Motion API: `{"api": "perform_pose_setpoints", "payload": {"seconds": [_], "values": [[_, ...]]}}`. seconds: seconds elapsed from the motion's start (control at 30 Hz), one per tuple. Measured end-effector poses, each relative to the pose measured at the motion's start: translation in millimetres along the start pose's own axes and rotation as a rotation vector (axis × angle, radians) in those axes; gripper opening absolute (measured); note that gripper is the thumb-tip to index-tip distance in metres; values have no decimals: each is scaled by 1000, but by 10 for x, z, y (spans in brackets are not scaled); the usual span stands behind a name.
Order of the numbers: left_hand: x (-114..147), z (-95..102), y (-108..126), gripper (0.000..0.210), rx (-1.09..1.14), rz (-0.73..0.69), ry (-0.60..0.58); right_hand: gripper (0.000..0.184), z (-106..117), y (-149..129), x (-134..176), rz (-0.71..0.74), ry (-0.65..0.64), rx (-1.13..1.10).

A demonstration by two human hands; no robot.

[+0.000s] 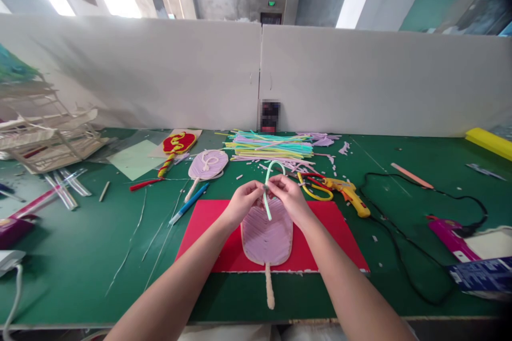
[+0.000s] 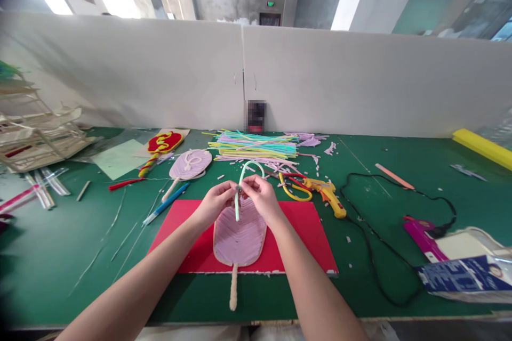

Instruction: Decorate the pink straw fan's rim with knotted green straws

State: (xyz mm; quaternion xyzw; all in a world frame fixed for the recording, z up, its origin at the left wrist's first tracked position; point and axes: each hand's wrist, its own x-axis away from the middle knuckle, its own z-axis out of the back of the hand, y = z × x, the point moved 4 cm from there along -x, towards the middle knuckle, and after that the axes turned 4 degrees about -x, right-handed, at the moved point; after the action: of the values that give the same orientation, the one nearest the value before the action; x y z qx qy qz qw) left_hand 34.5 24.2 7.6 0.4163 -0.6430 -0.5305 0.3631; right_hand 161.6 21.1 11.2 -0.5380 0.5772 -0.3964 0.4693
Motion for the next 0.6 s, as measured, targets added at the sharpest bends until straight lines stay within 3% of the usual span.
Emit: {"api": "perform_pose_setpoints", "payload": {"seconds": [0.17, 0.27, 0.4, 0.5, 0.6], "values": [[-14, -10, 19, 30, -135, -14, -36, 23, 60, -36, -8, -32, -105, 89], [-18, 7, 38, 25, -287, -83, 6, 21, 97, -74, -14, -15, -163, 141], [44, 52, 174, 9, -637, -401, 151, 19, 116, -107, -26, 26, -177, 137], [136, 14, 278, 12, -868, -704, 105, 20, 116, -103, -39, 44, -175, 109], [201, 1, 317, 18, -977, -858, 77, 20, 118, -101, -50, 68, -160, 88]]}}
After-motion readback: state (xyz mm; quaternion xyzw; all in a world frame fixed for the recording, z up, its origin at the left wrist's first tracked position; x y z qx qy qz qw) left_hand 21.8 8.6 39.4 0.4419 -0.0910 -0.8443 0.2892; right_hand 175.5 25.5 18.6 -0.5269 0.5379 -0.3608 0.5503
